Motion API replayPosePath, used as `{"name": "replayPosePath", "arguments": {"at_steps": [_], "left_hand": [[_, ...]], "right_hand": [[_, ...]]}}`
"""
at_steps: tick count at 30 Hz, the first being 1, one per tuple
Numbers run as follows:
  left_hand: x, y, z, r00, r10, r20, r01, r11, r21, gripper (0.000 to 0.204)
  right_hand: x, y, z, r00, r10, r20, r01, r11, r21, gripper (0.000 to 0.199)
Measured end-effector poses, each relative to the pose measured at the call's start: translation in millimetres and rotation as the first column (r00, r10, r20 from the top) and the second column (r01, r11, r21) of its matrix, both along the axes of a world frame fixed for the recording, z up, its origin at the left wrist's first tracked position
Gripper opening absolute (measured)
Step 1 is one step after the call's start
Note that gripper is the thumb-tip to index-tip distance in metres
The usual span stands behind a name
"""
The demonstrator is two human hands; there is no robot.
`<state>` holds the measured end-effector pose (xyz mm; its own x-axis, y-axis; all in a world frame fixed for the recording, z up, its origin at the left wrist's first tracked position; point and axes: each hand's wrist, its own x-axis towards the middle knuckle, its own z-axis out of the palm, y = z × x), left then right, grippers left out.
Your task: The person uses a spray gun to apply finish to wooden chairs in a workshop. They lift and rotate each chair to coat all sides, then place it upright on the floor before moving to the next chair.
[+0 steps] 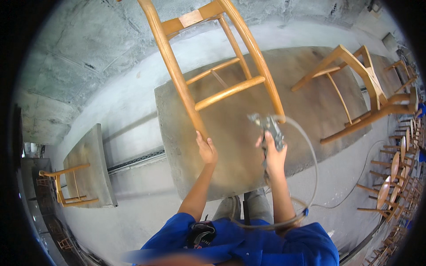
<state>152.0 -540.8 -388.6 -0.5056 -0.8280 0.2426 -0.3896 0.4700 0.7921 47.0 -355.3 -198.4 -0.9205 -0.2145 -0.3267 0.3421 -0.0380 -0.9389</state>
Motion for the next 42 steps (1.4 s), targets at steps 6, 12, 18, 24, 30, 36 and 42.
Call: {"name": "replayPosePath", "arguments": {"at_steps": [6,12,18,24,30,36,42], "left_hand": [[22.5,3.1,-4.5,0.975,-0.105,0.193,0.102,0.994,0.026,0.065],[41.8,3.6,-15.7,0.915,-0.212,0.344,0.201,0.977,0.066,0.072],[69.2,6.1,-5.6,0.789,-0.419,0.449,0.324,0.905,0.276,0.088],[99.2,5.4,-3.9,0.673,-0.596,0.439,0.43,0.798,0.423,0.097],[75.8,4.3,36.2,0.893,-0.45,0.026,0.444,0.887,0.13,0.085],[6.3,4.4,118.2,0.964,-0.239,-0.116,0.265,0.905,0.334,0.102],[36.4,48.1,69.8,0.951,-0.272,0.149,0.198,0.902,0.383,0.119]], "right_hand": [[-25.4,-40.5,81.1,0.923,-0.001,-0.384,-0.039,0.995,-0.094,0.029],[-3.0,-29.2,130.1,0.842,-0.153,-0.517,0.133,0.988,-0.076,0.026],[16.2,-47.3,203.2,0.844,0.0,-0.536,-0.218,0.914,-0.343,0.034],[-2.6,-30.6,247.2,0.787,-0.186,-0.588,-0.027,0.942,-0.335,0.035],[14.0,53.6,237.7,0.691,-0.408,-0.597,0.222,0.906,-0.361,0.031],[94.7,124.7,169.3,0.76,-0.397,-0.515,0.368,0.915,-0.164,0.029],[176.4,185.2,127.2,0.881,-0.396,-0.258,0.373,0.918,-0.135,0.037]]}}
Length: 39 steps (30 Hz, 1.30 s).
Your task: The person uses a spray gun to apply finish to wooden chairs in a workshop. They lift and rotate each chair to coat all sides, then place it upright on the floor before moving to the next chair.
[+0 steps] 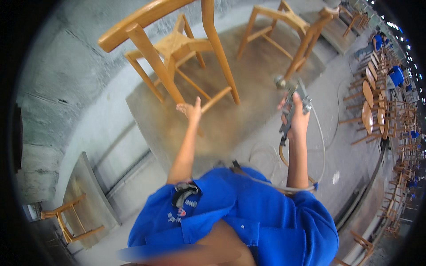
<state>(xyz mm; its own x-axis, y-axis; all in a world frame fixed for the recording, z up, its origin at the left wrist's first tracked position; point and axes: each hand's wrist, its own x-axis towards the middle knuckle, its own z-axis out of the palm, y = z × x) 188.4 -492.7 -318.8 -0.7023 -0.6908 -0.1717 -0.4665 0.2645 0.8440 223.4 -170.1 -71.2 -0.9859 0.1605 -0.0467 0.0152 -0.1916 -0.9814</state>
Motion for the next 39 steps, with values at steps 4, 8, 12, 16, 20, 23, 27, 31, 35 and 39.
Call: {"name": "replayPosePath", "arguments": {"at_steps": [4,8,12,16,20,23,27,31,35,39], "left_hand": [[49.0,4.9,-42.5,0.996,-0.09,0.024,0.089,0.995,0.048,0.114],[98.4,4.8,-44.6,0.905,-0.423,0.05,0.423,0.906,0.004,0.099],[193.8,109.7,-42.7,0.536,-0.841,-0.07,0.799,0.479,0.362,0.062],[290.9,164.7,-37.8,0.413,-0.905,-0.098,0.724,0.261,0.638,0.054],[336.9,171.2,-36.6,0.534,-0.843,-0.069,0.784,0.463,0.413,0.058],[348.6,175.4,-30.2,0.635,-0.768,-0.08,0.75,0.589,0.302,0.059],[369.1,176.2,-0.1,0.751,-0.66,-0.004,0.619,0.702,0.354,0.061],[386.9,163.3,45.6,0.792,-0.61,0.02,0.573,0.754,0.323,0.062],[395.3,139.7,88.4,0.883,-0.47,-0.006,0.416,0.776,0.474,0.064],[404.2,102.9,119.1,0.918,-0.396,0.028,0.298,0.734,0.611,0.064]], "right_hand": [[27.5,49.0,10.6,0.984,0.057,-0.169,-0.095,0.969,-0.228,0.045],[38.7,82.3,4.3,0.959,0.168,-0.23,-0.25,0.884,-0.395,0.047],[36.8,98.0,-55.6,0.989,0.079,0.127,-0.056,0.983,-0.175,0.04],[43.8,105.4,-128.0,0.924,-0.05,0.38,0.054,0.999,0.0,0.033],[50.8,102.5,-160.2,0.943,-0.014,0.333,-0.086,0.955,0.283,0.03],[50.0,79.4,-166.8,0.966,0.176,0.187,-0.241,0.873,0.423,0.03],[68.8,50.7,-168.6,0.867,0.436,0.242,-0.495,0.81,0.315,0.029],[99.1,25.4,-192.8,0.846,0.395,0.358,-0.396,0.915,-0.073,0.027],[122.4,-1.6,-241.4,0.783,0.18,0.595,-0.268,0.961,0.062,0.028],[135.7,-19.6,-254.9,0.72,0.229,0.655,-0.186,0.973,-0.135,0.029]]}}
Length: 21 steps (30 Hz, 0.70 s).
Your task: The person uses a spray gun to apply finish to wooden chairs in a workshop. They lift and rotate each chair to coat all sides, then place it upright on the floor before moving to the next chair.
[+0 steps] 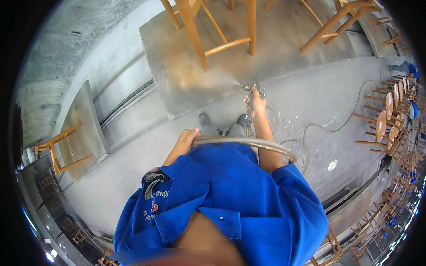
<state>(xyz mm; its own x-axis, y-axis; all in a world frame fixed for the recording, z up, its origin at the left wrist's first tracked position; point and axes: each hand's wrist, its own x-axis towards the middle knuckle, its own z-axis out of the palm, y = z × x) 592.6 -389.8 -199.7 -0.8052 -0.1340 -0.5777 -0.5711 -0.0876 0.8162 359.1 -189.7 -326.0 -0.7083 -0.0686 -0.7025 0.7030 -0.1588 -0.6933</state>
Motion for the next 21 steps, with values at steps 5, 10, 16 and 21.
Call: {"name": "replayPosePath", "arguments": {"at_steps": [5,10,16,21], "left_hand": [[-10.8,-24.6,12.6,0.966,-0.218,-0.14,0.221,0.975,0.01,0.061],[-32.4,-46.3,3.7,0.885,-0.415,-0.212,0.421,0.907,-0.015,0.067],[-33.6,-79.5,-8.8,0.765,-0.507,-0.396,0.506,0.855,-0.118,0.071],[-26.7,-97.5,-3.2,0.781,-0.409,-0.472,0.467,0.884,0.007,0.07]], "right_hand": [[-2.0,-12.8,62.4,0.984,-0.063,-0.164,0.008,0.947,-0.32,0.038],[16.4,-6.1,160.6,0.897,-0.186,-0.401,-0.083,0.82,-0.566,0.045],[56.8,-33.8,227.5,0.785,-0.205,-0.584,-0.047,0.921,-0.386,0.042],[45.4,-60.0,264.4,0.642,0.083,-0.762,0.129,0.968,0.215,0.029]]}}
